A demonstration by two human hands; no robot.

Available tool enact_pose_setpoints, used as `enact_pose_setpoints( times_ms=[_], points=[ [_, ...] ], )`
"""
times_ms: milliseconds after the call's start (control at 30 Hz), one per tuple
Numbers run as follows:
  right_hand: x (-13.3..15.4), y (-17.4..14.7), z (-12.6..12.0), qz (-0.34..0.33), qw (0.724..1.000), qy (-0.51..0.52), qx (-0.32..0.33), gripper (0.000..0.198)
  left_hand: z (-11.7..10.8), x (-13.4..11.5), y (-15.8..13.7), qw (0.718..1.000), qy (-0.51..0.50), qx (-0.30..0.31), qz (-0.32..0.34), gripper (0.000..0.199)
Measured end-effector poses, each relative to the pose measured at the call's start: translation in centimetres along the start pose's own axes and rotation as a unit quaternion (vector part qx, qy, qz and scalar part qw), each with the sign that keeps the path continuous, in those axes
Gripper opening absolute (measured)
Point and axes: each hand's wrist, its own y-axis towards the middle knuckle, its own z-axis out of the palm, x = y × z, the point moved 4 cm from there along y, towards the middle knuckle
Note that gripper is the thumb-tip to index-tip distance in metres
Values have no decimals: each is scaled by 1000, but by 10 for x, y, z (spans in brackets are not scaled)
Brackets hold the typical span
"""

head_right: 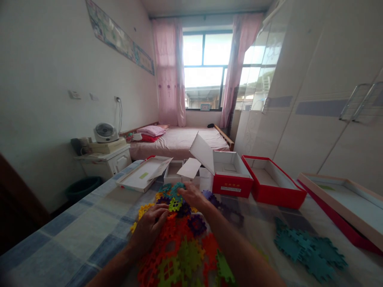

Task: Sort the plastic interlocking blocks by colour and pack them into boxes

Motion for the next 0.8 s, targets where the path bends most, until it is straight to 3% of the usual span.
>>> enact_pose_setpoints(
  times_ms=[200,400,600,700,800],
  points=[
    [17,34,45,32,998,-47,-26,13,0,0,0,1000,8,0,7,30],
    [16,22,42,-21,996,-7,-87,11,-1,-4,0,1000,13,-9,14,30],
    [17,2,19,-32,983,81,-163,11,0,-2,0,1000,8,-4,15,30],
    [3,-22,-11,-4,974,122,-192,28,0,1,0,1000,7,-4,17,31],
    [-28,-60,-51,39,971,150,-184,44,1,3,0,1000,6,-1,18,33]
  ],
)
